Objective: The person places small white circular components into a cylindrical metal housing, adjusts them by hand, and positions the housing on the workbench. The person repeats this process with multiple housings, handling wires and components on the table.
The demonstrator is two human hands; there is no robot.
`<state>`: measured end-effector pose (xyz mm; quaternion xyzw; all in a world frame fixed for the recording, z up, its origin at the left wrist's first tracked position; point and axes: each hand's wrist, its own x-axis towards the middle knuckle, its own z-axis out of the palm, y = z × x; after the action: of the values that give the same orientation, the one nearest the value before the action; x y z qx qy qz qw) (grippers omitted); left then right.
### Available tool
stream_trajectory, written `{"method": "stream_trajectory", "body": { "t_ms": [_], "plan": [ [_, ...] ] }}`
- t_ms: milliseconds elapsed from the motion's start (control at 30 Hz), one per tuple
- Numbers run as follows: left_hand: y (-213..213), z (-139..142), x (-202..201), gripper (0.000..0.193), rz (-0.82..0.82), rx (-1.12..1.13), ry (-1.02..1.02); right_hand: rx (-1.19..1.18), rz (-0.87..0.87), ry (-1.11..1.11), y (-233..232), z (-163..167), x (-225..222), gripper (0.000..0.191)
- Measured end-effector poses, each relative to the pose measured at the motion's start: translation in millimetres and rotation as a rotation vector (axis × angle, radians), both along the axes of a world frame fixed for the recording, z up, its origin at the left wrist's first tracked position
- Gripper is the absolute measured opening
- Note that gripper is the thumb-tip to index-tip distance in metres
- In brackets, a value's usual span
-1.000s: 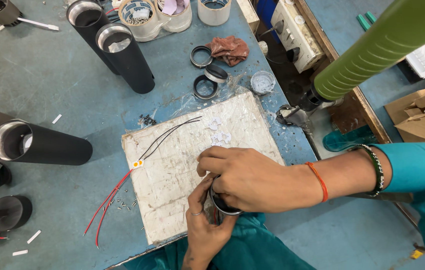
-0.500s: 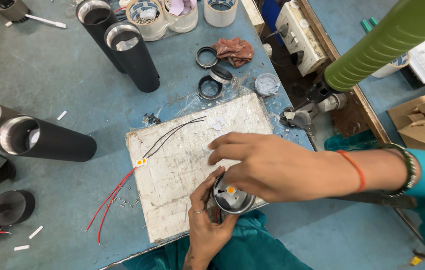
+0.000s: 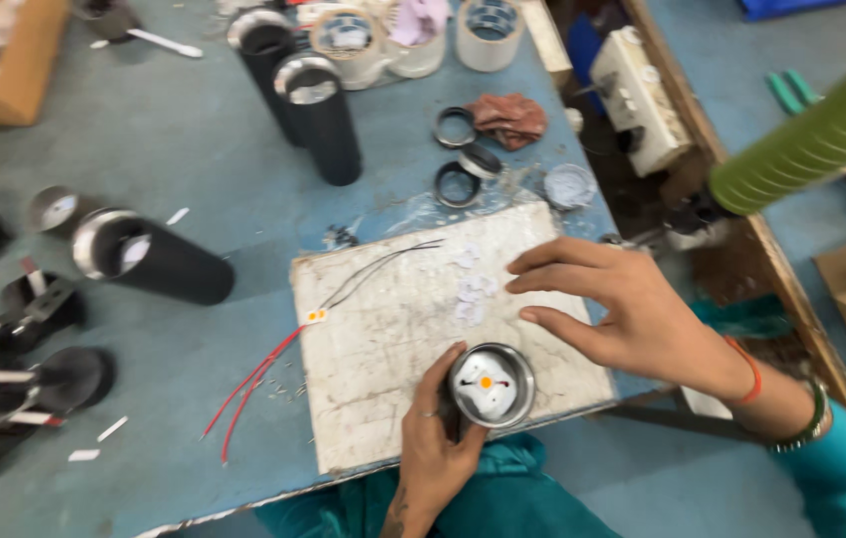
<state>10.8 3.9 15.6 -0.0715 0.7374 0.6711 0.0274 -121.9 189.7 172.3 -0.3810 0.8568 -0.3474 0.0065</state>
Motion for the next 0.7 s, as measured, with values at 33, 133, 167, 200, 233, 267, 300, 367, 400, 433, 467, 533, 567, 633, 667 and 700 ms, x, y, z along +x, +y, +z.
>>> {"method": "stream_trajectory", "body": {
  "t_ms": [33, 133, 167, 200, 233, 267, 300, 367, 400, 433, 467, 533, 567, 633, 667, 700],
  "plan": [
    [-5, 2, 0, 0.077, 0.015, 0.003, 0.053, 0.007, -0.043, -0.018, -3, -8, 1, 0.024],
    [-19, 9, -4, 0.076, 0.010, 0.015, 0.134, 0.009, -0.140, -0.045, -11, -36, 4, 0.024],
    [-26, 13, -3, 0.078, -0.014, 0.011, 0.107, -0.015, -0.142, -0.037, -14, -46, 6, 0.024],
    [-33, 16, -1, 0.079, -0.037, 0.006, 0.082, -0.040, -0.144, -0.029, -16, -55, 8, 0.024],
    [-43, 18, 1, 0.088, -0.050, -0.059, 0.249, -0.089, -0.176, -0.047, -18, -64, 11, 0.024],
    [-56, 20, 4, 0.097, -0.066, -0.125, 0.414, -0.136, -0.207, -0.065, -20, -73, 15, 0.024],
    [-70, 20, 8, 0.108, -0.085, -0.194, 0.579, -0.182, -0.237, -0.083, -22, -83, 20, 0.024],
    [-107, 18, 6, 0.108, 0.239, -0.325, 0.474, -0.309, -0.355, -0.074, -26, -104, 34, 0.023],
    [-127, 15, -5, 0.104, 0.459, -0.280, 0.551, -0.372, -0.415, -0.072, -27, -114, 41, 0.023],
    [-150, 14, -20, 0.100, 0.676, -0.230, 0.628, -0.423, -0.463, -0.080, -29, -124, 49, 0.022],
    [-175, 16, -33, 0.105, 0.796, -0.330, 0.636, -0.475, -0.511, -0.090, -31, -134, 57, 0.021],
    [-223, 24, -57, 0.110, 0.889, -0.421, 0.658, -0.572, -0.572, -0.125, -33, -147, 70, 0.021],
    [-241, 29, -70, 0.111, 0.862, -0.412, 0.672, -0.616, -0.586, -0.150, -33, -151, 74, 0.021],
    [-257, 36, -77, 0.104, 0.835, -0.397, 0.562, -0.648, -0.614, -0.156, -33, -155, 78, 0.019],
    [-258, 39, -78, 0.096, 0.831, -0.388, 0.438, -0.638, -0.632, -0.136, -34, -155, 80, 0.018],
    [-258, 41, -80, 0.089, 0.823, -0.378, 0.315, -0.628, -0.650, -0.115, -36, -157, 78, 0.017]
  ]
}}
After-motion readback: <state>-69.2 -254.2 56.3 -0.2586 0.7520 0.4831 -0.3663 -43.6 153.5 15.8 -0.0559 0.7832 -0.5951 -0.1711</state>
